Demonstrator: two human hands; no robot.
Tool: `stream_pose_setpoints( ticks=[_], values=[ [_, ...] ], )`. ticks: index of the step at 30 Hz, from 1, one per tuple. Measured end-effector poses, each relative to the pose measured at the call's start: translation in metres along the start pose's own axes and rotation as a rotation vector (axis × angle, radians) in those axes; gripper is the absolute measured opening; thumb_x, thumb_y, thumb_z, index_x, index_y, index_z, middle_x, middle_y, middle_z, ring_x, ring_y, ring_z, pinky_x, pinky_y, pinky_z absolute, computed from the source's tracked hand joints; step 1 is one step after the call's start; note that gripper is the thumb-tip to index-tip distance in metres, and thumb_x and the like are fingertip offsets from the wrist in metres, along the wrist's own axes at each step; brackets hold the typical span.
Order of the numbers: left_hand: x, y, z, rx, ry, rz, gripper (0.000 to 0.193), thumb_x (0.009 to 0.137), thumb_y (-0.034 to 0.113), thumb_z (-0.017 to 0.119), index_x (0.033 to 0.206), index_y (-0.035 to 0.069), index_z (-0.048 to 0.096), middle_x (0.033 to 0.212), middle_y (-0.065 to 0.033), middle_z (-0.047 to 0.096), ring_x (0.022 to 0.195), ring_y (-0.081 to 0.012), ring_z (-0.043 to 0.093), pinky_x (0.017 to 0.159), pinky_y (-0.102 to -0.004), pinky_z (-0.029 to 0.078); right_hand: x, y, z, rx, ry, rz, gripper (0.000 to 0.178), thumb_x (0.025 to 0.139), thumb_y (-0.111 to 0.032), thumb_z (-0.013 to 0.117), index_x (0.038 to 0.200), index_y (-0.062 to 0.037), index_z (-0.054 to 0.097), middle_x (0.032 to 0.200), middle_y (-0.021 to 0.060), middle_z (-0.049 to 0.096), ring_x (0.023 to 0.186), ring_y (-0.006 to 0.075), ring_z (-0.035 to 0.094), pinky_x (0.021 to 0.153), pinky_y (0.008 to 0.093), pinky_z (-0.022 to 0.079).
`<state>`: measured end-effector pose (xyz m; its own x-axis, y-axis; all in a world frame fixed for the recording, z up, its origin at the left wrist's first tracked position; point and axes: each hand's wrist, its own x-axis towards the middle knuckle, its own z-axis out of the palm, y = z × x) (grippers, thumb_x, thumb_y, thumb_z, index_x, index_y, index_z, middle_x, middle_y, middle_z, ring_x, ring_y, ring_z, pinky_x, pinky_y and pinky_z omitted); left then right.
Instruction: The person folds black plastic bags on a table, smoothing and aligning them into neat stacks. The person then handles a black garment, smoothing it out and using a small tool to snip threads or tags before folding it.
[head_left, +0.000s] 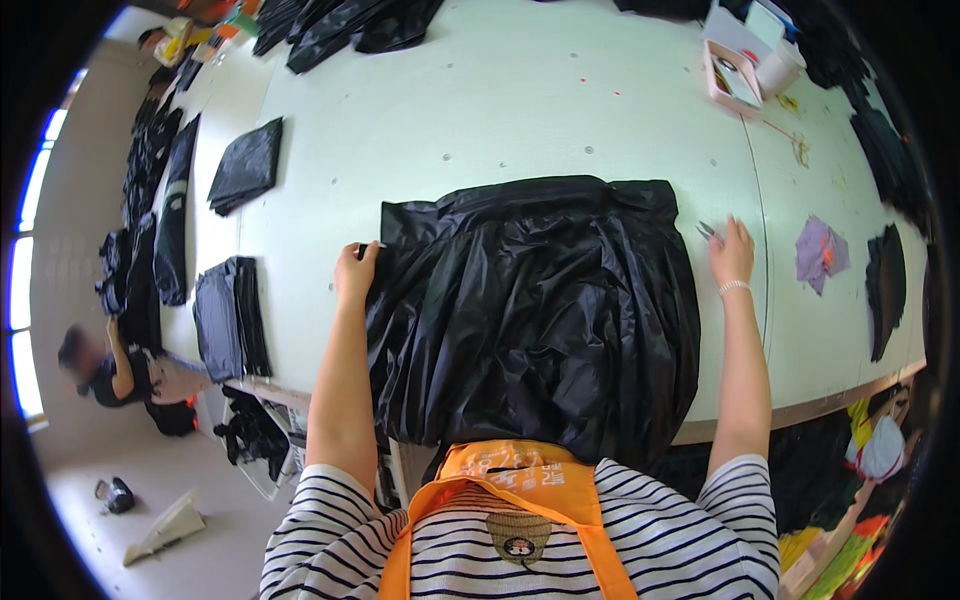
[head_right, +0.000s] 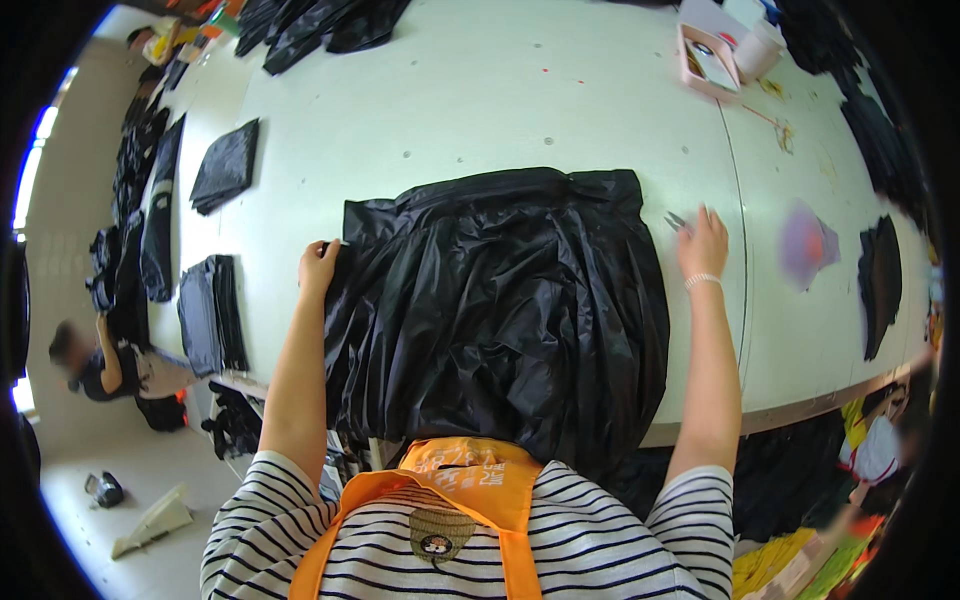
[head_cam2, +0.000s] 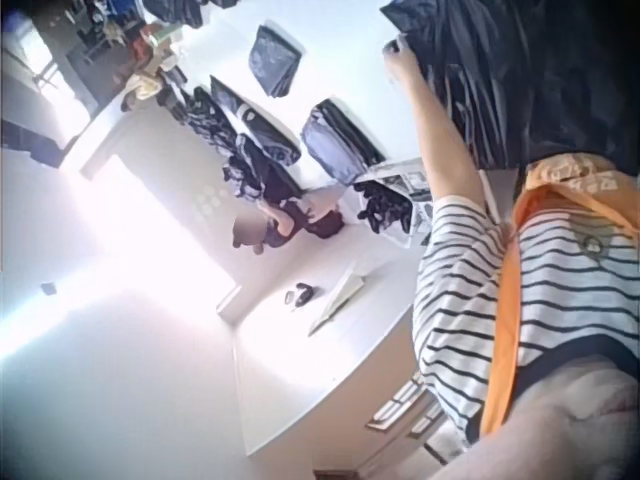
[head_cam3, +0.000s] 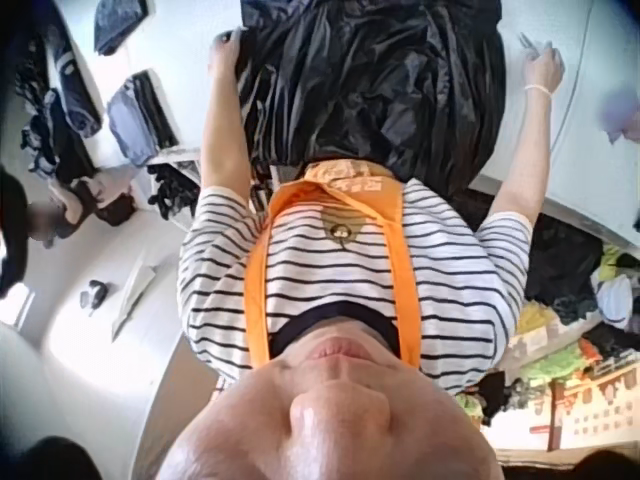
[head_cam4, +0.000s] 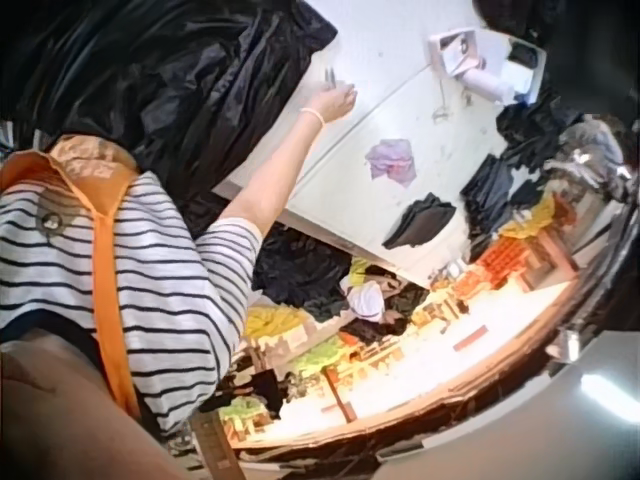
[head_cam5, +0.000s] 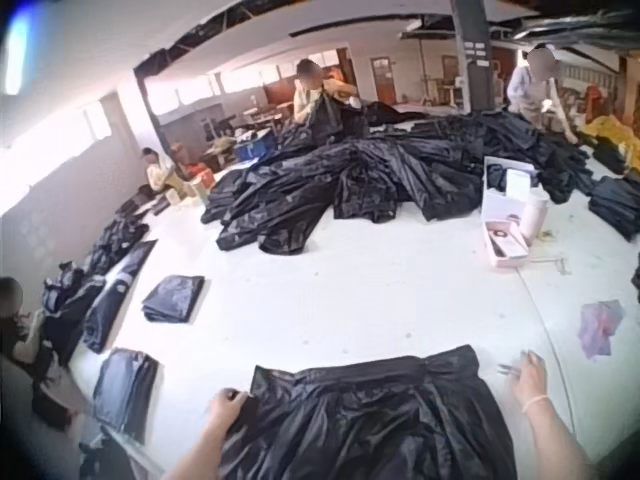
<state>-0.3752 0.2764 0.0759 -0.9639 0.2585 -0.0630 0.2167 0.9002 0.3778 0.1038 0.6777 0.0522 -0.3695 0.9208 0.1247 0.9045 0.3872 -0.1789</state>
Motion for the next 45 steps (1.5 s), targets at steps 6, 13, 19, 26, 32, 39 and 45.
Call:
stream_pose_setpoints(
  ticks=[6,13,19,26,32,39,45],
  values=[
    [-0.035,-0.006,-0.014,-0.426,-0.165,0.033,0.029,0.068,0.017,0.076,0.089,0.0,0.068,0.097,-0.0183,0.068,0.091,-0.0293,0.065,0.082,-0.0366,0.049,-0.023,0.035,0.002,0.055,-0.107,-0.074,0.031,0.084,-0.013,0.064,0.112,-0.0012,0.055,0.105,0.0164,0.056,0.101,0.0335,0.052,0.089,0.0416,0.043],
    [-0.067,-0.001,-0.035,-0.556,-0.377,0.168,0.031,0.079,0.03,0.072,0.075,0.001,0.064,0.068,-0.0032,0.058,0.067,-0.0116,0.05,0.066,-0.0269,0.041,-0.023,-0.052,-0.005,0.738,0.005,0.007,0.03,0.09,-0.02,0.056,0.111,0.0011,0.052,0.099,0.0111,0.061,0.088,0.0189,0.057,0.08,0.0336,0.046],
    [-0.058,-0.016,-0.026,-0.954,-0.344,0.036,0.017,0.085,0.016,0.067,0.092,0.001,0.064,0.079,-0.0044,0.062,0.072,-0.0106,0.055,0.067,-0.0239,0.044,-0.114,-0.283,-0.06,1.017,-0.376,-0.229,0.028,0.099,-0.022,0.041,0.105,-0.0018,0.06,0.068,0.007,0.059,0.06,0.0158,0.059,0.058,0.0289,0.049],
    [-0.059,-0.004,-0.058,-1.482,-0.717,-0.211,0.021,0.085,0.0,0.061,0.106,-0.004,0.061,0.093,-0.0082,0.067,0.081,-0.0136,0.064,0.073,-0.0254,0.052,-0.149,-0.414,-0.052,1.22,-0.463,-0.395,0.016,0.09,-0.002,0.056,0.104,0.0007,0.064,0.088,0.0011,0.062,0.075,0.0042,0.055,0.068,0.0176,0.045],
    [-0.049,-0.015,-0.075,-1.626,-0.856,-0.235,0.019,0.087,0.002,0.06,0.104,-0.004,0.062,0.092,-0.0085,0.067,0.079,-0.013,0.064,0.072,-0.025,0.052,-0.141,-0.465,-0.053,1.048,-0.492,-0.557,0.017,0.087,-0.002,0.06,0.102,-0.0014,0.067,0.09,0.0,0.059,0.068,0.0046,0.049,0.063,0.0182,0.041],
    [-0.036,-0.02,-0.08,-1.671,-0.793,-0.322,0.018,0.088,0.004,0.06,0.105,-0.003,0.061,0.092,-0.0085,0.067,0.08,-0.0129,0.064,0.071,-0.0247,0.053,-0.136,-0.484,-0.056,0.973,-0.558,-0.503,0.019,0.087,-0.008,0.063,0.105,-0.0018,0.063,0.09,0.006,0.062,0.074,0.0123,0.059,0.069,0.0243,0.048],
    [-0.025,-0.024,-0.073,-1.736,-0.804,-0.279,0.016,0.088,0.006,0.06,0.103,-0.001,0.062,0.092,-0.0069,0.067,0.08,-0.0116,0.064,0.07,-0.0241,0.052,-0.139,-0.486,-0.057,0.838,-0.428,-0.605,0.023,0.086,-0.021,0.066,0.1,-0.006,0.055,0.089,0.0073,0.062,0.078,0.0196,0.063,0.067,0.0283,0.049]
  ],
)
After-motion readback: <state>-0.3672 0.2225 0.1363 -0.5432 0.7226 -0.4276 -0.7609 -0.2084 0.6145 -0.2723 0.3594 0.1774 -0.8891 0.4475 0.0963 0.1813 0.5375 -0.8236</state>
